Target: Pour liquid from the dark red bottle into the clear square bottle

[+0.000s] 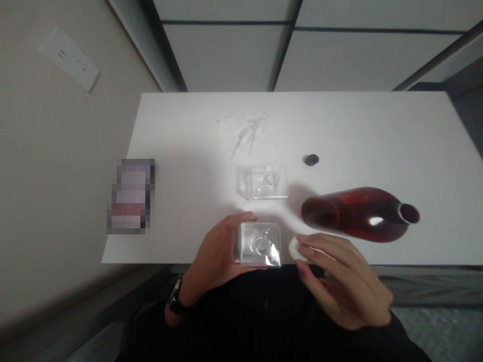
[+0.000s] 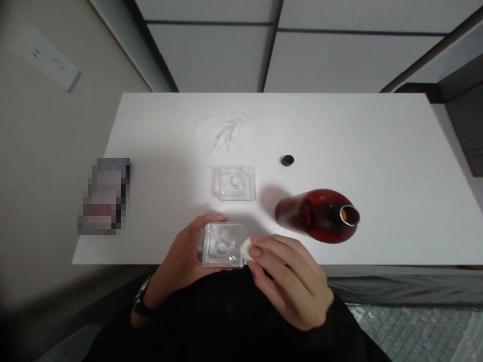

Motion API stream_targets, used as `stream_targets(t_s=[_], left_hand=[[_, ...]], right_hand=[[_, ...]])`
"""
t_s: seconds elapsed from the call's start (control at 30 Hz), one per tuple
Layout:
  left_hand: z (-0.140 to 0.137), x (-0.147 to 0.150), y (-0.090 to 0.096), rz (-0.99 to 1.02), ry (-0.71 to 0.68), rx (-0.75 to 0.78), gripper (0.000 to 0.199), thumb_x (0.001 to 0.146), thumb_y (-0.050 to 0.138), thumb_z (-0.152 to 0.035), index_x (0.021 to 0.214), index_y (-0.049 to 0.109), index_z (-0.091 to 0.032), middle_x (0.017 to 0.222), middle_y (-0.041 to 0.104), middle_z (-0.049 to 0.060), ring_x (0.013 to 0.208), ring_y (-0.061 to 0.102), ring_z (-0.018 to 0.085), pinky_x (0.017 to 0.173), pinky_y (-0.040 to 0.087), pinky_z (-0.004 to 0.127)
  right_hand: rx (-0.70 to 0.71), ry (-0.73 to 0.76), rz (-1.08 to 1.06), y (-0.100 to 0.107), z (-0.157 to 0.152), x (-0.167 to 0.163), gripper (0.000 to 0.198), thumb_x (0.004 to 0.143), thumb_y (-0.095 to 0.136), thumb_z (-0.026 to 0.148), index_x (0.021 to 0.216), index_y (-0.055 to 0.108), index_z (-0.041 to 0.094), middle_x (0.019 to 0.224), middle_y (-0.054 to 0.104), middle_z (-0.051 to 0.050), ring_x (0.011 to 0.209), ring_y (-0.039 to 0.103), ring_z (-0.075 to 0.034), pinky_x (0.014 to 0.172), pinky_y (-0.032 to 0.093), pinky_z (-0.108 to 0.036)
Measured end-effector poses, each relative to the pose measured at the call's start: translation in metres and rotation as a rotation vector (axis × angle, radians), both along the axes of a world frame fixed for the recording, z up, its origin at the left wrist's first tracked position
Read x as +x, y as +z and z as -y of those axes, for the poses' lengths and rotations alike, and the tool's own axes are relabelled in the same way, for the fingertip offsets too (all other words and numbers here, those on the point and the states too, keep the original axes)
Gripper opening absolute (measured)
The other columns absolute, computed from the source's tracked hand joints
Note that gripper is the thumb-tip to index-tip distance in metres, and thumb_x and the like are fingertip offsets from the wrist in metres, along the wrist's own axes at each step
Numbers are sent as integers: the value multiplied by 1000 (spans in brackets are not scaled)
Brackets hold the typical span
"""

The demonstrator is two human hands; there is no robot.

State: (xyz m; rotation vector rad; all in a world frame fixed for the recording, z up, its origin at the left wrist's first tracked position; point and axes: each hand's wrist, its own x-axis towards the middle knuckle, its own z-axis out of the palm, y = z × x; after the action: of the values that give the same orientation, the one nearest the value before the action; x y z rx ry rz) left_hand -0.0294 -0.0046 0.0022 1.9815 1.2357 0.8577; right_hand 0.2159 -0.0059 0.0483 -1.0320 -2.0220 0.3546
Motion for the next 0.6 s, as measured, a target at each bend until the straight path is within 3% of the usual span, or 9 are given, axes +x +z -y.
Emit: stream_targets(t_s=[0.1, 0.3, 0.6], left_hand=[[1, 1, 0, 13, 4, -10, 87, 85, 88, -55, 152, 40, -27, 140, 70, 12, 128, 71, 30, 110, 60, 47], [1, 2, -1, 37, 4, -56, 86, 83, 90, -52, 150, 42, -26, 138, 70, 12, 125, 72, 31, 110, 60, 49], [0, 3, 0, 21, 7, -36, 88, 79, 95, -44, 148, 43, -24, 134, 72, 12, 122, 73, 29, 107, 61, 45]], right_hand=[[43, 68, -8, -3, -21, -21, 28, 93, 72, 0, 117, 74, 15, 105, 82, -13, 98, 79, -25, 82, 70, -41], [-41, 171, 73, 1, -24, -15, 25, 95, 70, 0, 118, 73, 10, 116, 79, -18, 112, 75, -27, 93, 67, -43], [-10, 151, 186, 15, -18, -14, 20, 94, 73, 0, 113, 74, 6, 109, 80, -17, 104, 76, -26, 90, 68, -40]])
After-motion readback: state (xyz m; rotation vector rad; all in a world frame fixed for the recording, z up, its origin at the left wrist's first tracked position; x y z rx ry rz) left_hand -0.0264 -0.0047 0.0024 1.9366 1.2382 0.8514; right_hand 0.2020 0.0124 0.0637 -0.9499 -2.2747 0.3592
